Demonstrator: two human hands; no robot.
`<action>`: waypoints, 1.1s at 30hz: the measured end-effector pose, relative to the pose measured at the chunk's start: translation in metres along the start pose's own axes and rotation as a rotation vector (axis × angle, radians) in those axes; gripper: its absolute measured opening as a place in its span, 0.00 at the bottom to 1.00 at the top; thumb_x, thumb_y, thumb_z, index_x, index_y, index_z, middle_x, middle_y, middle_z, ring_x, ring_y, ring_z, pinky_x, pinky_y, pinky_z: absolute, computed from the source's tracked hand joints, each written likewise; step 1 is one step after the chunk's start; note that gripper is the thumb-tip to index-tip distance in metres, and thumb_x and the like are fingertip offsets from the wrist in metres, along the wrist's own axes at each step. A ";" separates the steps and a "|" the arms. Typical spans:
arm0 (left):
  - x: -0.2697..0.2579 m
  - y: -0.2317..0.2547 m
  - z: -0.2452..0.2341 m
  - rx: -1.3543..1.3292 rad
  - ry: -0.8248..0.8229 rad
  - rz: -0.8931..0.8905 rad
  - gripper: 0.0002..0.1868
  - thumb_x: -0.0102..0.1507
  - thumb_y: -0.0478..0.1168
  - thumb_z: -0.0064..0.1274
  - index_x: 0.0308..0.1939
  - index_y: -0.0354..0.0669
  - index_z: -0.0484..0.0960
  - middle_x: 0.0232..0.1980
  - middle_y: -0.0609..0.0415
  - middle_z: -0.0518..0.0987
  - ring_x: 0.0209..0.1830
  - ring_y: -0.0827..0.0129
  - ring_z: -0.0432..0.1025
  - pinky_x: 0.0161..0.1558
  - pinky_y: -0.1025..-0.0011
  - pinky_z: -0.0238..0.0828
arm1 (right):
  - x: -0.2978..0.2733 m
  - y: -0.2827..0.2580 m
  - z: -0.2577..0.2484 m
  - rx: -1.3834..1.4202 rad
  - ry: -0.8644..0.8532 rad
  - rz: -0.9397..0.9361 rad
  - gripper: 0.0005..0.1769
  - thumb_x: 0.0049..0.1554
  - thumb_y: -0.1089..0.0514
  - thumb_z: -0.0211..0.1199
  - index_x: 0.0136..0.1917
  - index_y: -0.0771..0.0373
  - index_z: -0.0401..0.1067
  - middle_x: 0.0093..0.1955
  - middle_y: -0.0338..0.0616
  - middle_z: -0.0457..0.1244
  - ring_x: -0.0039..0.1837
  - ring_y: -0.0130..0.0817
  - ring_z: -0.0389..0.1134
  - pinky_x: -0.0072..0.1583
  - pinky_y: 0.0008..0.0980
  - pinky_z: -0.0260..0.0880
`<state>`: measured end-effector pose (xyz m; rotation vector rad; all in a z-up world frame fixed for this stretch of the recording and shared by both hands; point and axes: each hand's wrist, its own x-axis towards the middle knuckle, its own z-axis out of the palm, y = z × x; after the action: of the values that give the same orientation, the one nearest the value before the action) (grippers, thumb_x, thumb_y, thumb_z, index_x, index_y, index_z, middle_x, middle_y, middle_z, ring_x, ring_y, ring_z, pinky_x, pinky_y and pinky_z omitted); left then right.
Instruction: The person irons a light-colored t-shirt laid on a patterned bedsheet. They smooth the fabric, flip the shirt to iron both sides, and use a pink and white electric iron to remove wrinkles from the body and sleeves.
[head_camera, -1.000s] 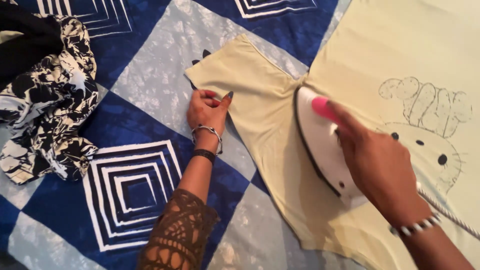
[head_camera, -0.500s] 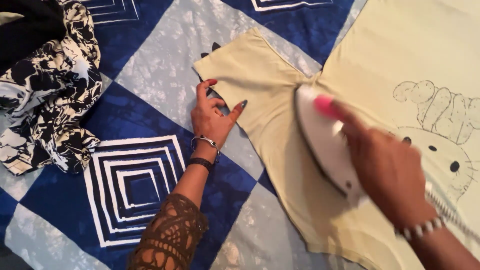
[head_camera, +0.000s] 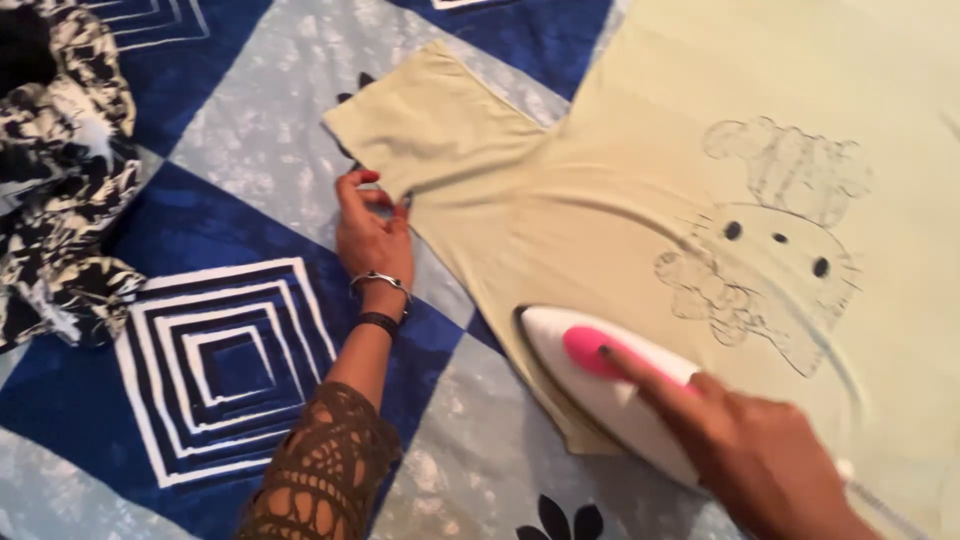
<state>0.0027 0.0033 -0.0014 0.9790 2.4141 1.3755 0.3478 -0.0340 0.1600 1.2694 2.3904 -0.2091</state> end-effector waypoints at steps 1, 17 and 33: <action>0.000 0.000 0.001 0.022 0.017 0.022 0.27 0.58 0.29 0.63 0.57 0.48 0.71 0.40 0.56 0.82 0.30 0.65 0.76 0.34 0.64 0.71 | 0.001 0.014 -0.001 0.064 0.022 0.041 0.40 0.61 0.54 0.54 0.80 0.22 0.46 0.46 0.37 0.70 0.37 0.36 0.74 0.40 0.37 0.76; -0.163 0.073 0.061 0.107 -0.661 0.759 0.39 0.69 0.48 0.47 0.81 0.39 0.53 0.83 0.43 0.52 0.84 0.51 0.45 0.80 0.52 0.38 | -0.098 0.051 0.044 0.189 0.187 0.270 0.38 0.58 0.43 0.59 0.79 0.21 0.53 0.34 0.44 0.69 0.31 0.47 0.70 0.34 0.45 0.69; -0.231 0.108 0.051 0.379 -0.639 0.969 0.39 0.67 0.55 0.45 0.76 0.37 0.59 0.80 0.39 0.56 0.82 0.49 0.46 0.78 0.44 0.32 | -0.160 0.145 0.064 0.319 0.169 0.601 0.33 0.63 0.44 0.52 0.78 0.21 0.51 0.35 0.49 0.69 0.33 0.49 0.73 0.35 0.46 0.73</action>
<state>0.2509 -0.0688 0.0249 2.4262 1.7347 0.5491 0.5643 -0.0926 0.1817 2.1602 2.0342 -0.3140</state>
